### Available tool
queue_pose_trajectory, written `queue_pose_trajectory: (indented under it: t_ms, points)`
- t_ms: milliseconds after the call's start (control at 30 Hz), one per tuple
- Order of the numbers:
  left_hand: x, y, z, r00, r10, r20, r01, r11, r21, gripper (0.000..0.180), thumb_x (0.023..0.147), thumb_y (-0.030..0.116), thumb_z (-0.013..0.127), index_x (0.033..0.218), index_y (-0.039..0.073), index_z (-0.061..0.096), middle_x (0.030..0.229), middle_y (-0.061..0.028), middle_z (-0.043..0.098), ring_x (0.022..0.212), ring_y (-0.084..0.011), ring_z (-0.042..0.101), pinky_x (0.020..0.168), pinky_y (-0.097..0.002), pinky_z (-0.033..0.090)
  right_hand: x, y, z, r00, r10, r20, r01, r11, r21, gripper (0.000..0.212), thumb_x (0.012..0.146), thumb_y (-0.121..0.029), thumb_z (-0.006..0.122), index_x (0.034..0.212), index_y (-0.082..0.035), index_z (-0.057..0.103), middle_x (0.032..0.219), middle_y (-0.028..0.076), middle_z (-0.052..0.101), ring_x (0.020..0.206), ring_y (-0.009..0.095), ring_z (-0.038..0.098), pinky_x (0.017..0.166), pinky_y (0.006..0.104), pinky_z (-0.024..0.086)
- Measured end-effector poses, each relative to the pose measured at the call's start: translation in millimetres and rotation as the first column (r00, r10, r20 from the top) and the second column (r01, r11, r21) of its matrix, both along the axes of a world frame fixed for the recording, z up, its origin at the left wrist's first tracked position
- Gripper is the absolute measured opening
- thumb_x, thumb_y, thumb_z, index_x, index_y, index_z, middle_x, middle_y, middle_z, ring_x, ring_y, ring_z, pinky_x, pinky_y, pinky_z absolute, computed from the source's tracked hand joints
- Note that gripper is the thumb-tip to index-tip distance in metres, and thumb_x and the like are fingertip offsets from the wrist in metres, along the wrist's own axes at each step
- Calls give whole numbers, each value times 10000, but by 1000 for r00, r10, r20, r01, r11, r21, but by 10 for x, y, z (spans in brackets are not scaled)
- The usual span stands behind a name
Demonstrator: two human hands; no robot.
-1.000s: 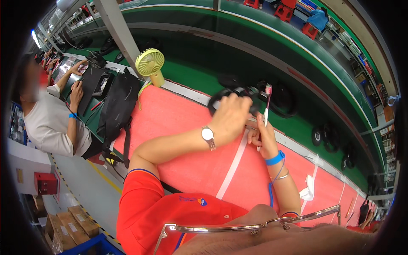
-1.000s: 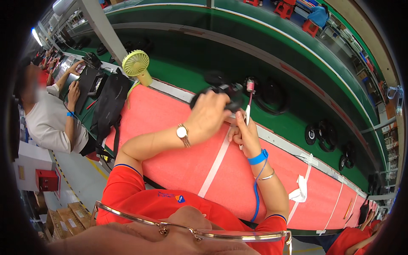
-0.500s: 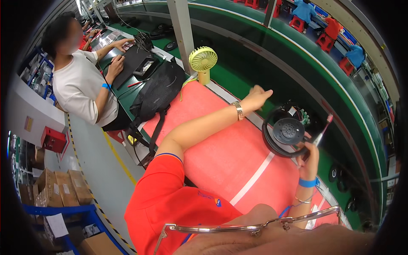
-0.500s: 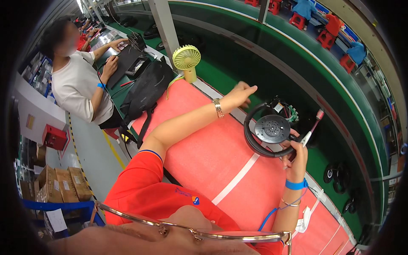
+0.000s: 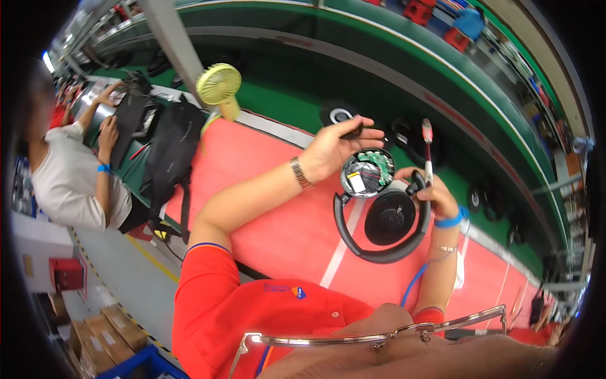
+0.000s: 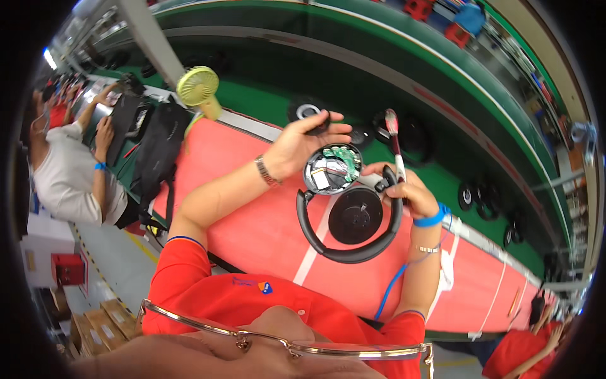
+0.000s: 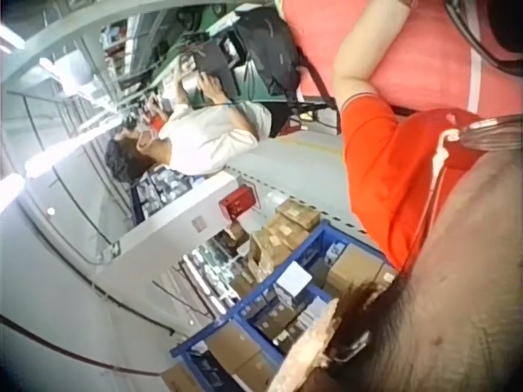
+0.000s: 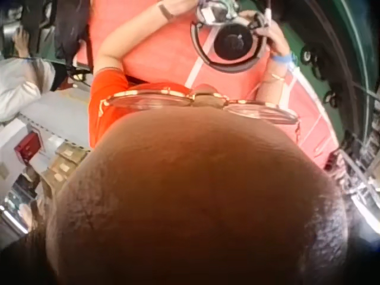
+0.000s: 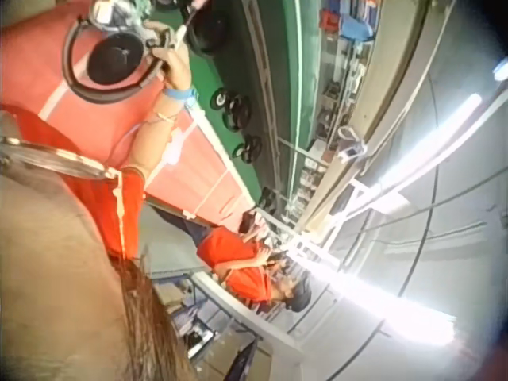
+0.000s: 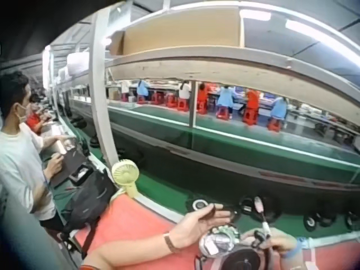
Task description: Assembling various components of headphones into their housings on a production line.
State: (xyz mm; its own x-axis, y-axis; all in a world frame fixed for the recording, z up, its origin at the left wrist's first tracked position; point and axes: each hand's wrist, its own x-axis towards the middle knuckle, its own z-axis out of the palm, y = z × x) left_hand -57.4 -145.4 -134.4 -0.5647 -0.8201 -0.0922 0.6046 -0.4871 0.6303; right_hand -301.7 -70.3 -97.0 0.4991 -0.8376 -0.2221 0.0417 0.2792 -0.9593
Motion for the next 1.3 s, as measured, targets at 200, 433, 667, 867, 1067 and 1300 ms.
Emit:
queue_pose_trajectory:
  t_ms: [200,433,667,867,1067,1300]
  points:
    - [-135,506,30,850,282,445,109,732,-673,375,959,350,459,1040,-4,551,909,-174,651,787,-223,643,691,-328,498,-368,-129,-259,942,249,-226,-240,968,67,481,693,-70,521,1158,49,555,887,68,629,582,72,519,502,183,402]
    - [-74,1238,-116,369,734,571,831,15,-556,548,776,101,551,1279,-65,408,1157,-313,510,1020,-471,557,846,-476,494,-261,-200,-485,915,113,-387,-162,982,-96,401,875,-231,618,1161,46,572,878,120,669,748,152,626,643,259,477]
    - [33,1652,-56,294,669,682,923,-14,-385,510,804,144,504,1258,-81,446,1170,-418,461,923,-522,586,777,-475,528,213,-173,-639,716,-315,-622,-105,833,-543,330,840,-144,648,1124,17,606,998,164,670,901,229,648,815,317,477]
    - [176,1850,-45,352,642,682,933,-181,-311,450,826,168,475,1211,-62,517,1205,-421,460,804,-480,635,638,-444,550,326,-141,-634,719,-352,-599,-121,785,-607,327,865,-161,615,1132,26,597,962,164,671,892,234,647,803,320,479]
    - [253,1881,-19,375,623,686,927,-261,-270,432,816,170,481,1165,-78,537,1164,-397,513,854,-486,630,655,-455,540,463,11,-505,806,-355,-473,15,812,-584,322,923,-149,532,1198,15,564,896,117,647,793,172,600,766,303,475]
    - [317,1928,-17,356,620,699,934,-260,-246,414,816,181,481,1134,-75,550,1160,-393,521,922,-500,609,756,-555,504,556,596,-212,763,-266,-589,-101,851,-515,329,897,-57,542,1223,-18,557,885,121,598,727,193,565,689,296,465]
